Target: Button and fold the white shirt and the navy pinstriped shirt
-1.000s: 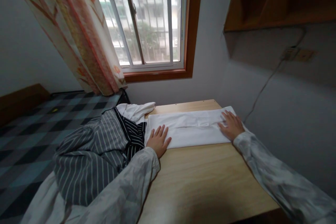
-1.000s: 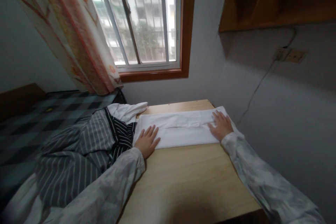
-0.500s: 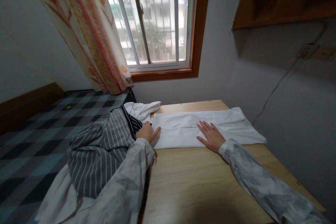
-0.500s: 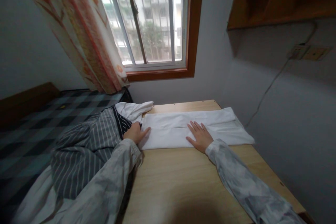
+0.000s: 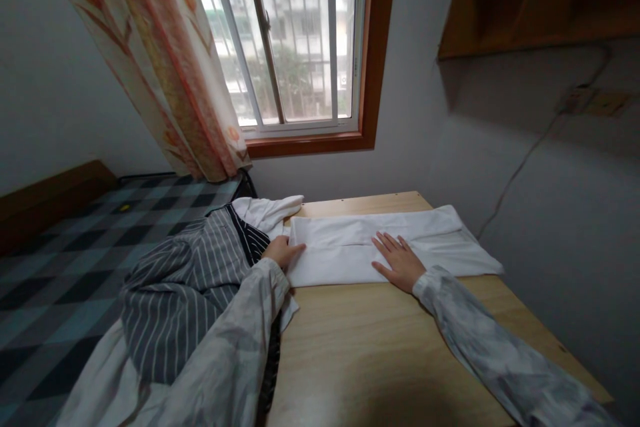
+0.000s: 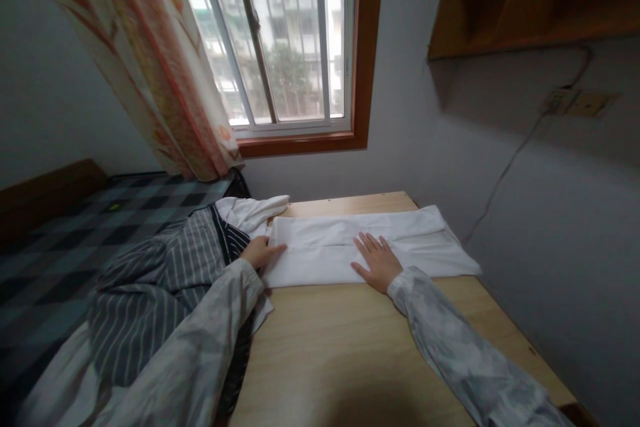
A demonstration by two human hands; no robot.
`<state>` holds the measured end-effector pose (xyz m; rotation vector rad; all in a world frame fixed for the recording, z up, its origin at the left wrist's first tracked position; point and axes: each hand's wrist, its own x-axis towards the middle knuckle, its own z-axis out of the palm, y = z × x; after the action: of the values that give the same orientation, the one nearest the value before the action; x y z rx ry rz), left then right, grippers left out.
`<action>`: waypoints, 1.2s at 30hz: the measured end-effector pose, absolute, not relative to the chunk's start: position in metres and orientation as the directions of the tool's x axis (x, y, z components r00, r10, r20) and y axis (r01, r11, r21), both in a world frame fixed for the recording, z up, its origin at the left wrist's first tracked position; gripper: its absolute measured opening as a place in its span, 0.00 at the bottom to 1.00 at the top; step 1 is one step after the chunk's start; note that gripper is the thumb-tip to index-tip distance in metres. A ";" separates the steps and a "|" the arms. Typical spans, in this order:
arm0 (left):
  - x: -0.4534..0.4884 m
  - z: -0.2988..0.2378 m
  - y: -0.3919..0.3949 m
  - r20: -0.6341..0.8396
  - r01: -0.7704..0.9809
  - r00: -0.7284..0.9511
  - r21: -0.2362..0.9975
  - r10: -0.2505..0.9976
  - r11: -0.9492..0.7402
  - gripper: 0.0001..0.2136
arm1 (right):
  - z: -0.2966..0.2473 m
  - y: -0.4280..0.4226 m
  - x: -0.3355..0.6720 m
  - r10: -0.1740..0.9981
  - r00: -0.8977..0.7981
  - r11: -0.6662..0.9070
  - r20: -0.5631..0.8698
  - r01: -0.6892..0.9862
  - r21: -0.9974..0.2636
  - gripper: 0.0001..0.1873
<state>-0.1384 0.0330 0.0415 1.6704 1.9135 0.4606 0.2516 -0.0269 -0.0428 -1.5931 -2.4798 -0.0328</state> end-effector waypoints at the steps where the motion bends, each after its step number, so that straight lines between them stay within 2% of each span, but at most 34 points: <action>1: -0.138 0.039 0.034 -0.172 0.730 -0.078 0.661 0.982 0.174 0.13 | -0.042 -0.027 0.251 0.900 -0.401 0.419 0.173 0.904 -0.087 0.40; 4: -0.137 0.033 0.033 -0.152 0.610 -0.085 0.773 0.985 0.173 0.16 | -0.041 -0.028 0.251 0.903 -0.394 0.412 0.171 0.906 -0.091 0.40; 8: -0.136 0.035 0.032 -0.148 0.564 -0.103 0.806 0.984 0.181 0.20 | -0.033 -0.026 0.240 0.904 -0.395 0.414 0.163 0.903 -0.110 0.40; 16: -0.150 0.054 0.025 -0.072 0.704 -0.069 0.704 0.995 0.099 0.19 | -0.020 -0.007 0.182 0.866 -0.476 0.499 0.155 0.843 -0.201 0.42; 20: -0.160 0.058 0.018 -0.038 0.681 -0.031 0.731 0.999 0.049 0.20 | -0.025 0.003 0.174 0.846 -0.515 0.534 0.140 0.813 -0.231 0.41; 29: -0.199 0.075 0.010 -0.076 0.665 -0.101 0.737 0.992 0.124 0.22 | -0.030 0.020 0.191 0.826 -0.540 0.563 0.163 0.803 -0.196 0.41; 36: -0.217 0.087 0.004 -0.069 0.745 -0.142 0.650 0.987 0.153 0.21 | -0.031 0.028 0.201 0.868 -0.471 0.493 0.156 0.852 -0.175 0.42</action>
<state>-0.2173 0.0036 0.0869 1.6449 1.9485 0.6560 0.2014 0.0282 -0.0314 -1.4732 -2.5145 0.1068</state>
